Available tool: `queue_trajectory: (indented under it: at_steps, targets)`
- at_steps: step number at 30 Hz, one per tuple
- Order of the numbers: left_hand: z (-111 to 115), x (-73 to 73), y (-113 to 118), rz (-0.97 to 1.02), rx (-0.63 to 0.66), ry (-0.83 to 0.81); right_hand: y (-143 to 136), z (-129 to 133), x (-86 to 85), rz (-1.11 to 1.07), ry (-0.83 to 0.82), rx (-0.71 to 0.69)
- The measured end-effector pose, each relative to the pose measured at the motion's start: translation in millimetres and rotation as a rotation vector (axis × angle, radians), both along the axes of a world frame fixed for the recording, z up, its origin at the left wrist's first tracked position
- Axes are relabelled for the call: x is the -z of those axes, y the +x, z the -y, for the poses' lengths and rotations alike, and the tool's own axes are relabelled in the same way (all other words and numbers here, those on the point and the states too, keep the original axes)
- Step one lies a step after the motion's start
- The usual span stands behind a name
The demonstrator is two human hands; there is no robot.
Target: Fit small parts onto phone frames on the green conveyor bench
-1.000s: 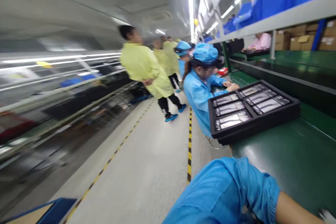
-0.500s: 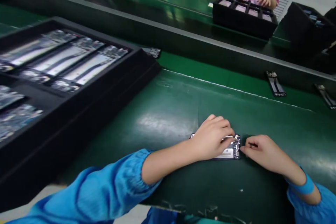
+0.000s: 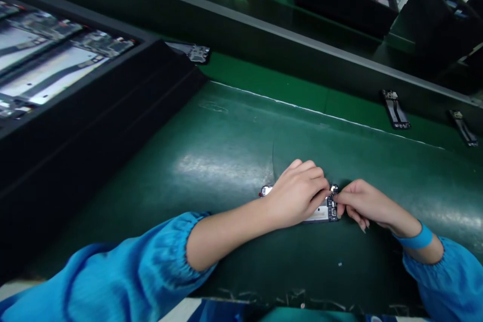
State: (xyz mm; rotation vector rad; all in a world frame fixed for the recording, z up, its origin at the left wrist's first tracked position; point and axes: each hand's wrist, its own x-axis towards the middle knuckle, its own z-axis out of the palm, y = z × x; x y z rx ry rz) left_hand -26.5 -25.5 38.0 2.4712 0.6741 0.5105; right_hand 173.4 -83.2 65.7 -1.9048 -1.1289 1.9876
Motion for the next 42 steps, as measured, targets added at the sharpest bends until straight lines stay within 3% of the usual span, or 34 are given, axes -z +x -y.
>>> queue_trajectory:
  at_steps: [13,25,33,42]
  targets:
    - [0.8,0.7,-0.4,0.009,-0.019,0.006,1.5,2.7,2.3,-0.012,0.001,0.027]
    - [-1.7,-3.7,1.9,0.000,-0.032,-0.157,5.1,-1.0,2.2,-0.019,0.005,0.000]
    - [-4.8,-6.3,1.2,-0.030,-0.044,-0.236,-1.0,-8.4,-3.3,0.100,0.040,-0.060]
    - [-9.5,-8.2,1.2,-0.066,0.002,-0.227,2.7,-10.9,0.4,0.091,0.038,-0.076]
